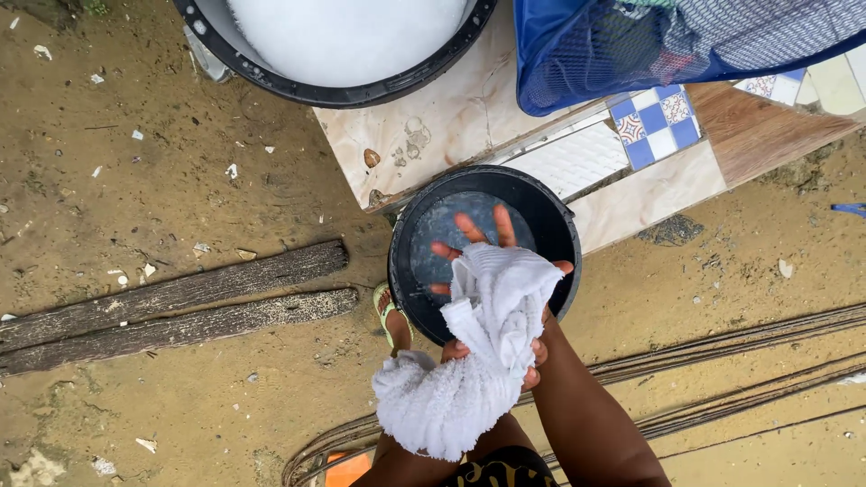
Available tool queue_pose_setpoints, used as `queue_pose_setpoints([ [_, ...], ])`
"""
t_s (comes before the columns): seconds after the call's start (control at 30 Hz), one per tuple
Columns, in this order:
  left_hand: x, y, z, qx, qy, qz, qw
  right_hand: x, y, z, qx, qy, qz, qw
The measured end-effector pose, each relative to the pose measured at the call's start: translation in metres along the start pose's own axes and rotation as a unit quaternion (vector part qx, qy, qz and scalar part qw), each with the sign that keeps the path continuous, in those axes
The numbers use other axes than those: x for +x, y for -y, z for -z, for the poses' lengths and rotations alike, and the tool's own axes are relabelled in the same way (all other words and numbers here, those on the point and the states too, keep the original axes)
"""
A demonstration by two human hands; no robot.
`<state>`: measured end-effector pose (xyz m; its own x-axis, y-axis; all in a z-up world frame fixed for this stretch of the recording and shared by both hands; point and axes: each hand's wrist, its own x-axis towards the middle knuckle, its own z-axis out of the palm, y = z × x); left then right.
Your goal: Hand-washing various pieces of clothing in buckets of soapy water and hanging them on a clothesline outdoors.
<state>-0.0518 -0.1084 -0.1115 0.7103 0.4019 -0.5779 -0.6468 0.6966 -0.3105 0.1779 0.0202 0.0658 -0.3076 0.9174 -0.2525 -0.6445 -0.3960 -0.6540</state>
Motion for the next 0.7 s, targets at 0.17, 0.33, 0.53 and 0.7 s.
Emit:
queue_pose_setpoints([
  [0.17, -0.016, -0.017, 0.003, 0.028, 0.007, -0.028, 0.999, 0.026, 0.018, -0.017, -0.022, 0.099, -0.052, 0.993],
  [0.33, -0.031, -0.012, 0.006, 0.041, 0.014, -0.055, 0.998, 0.038, 0.027, -0.042, -0.134, 0.107, -0.141, 0.975],
  [0.53, -0.048, -0.018, -0.001, 0.071, 0.023, -0.089, 0.993, 0.057, -0.010, -0.038, -0.558, 0.090, -0.081, 0.821],
  [0.7, -0.068, -0.017, -0.010, 0.089, 0.027, -0.116, 0.989, 0.076, -0.052, -0.014, -0.743, 0.058, 0.019, 0.667],
])
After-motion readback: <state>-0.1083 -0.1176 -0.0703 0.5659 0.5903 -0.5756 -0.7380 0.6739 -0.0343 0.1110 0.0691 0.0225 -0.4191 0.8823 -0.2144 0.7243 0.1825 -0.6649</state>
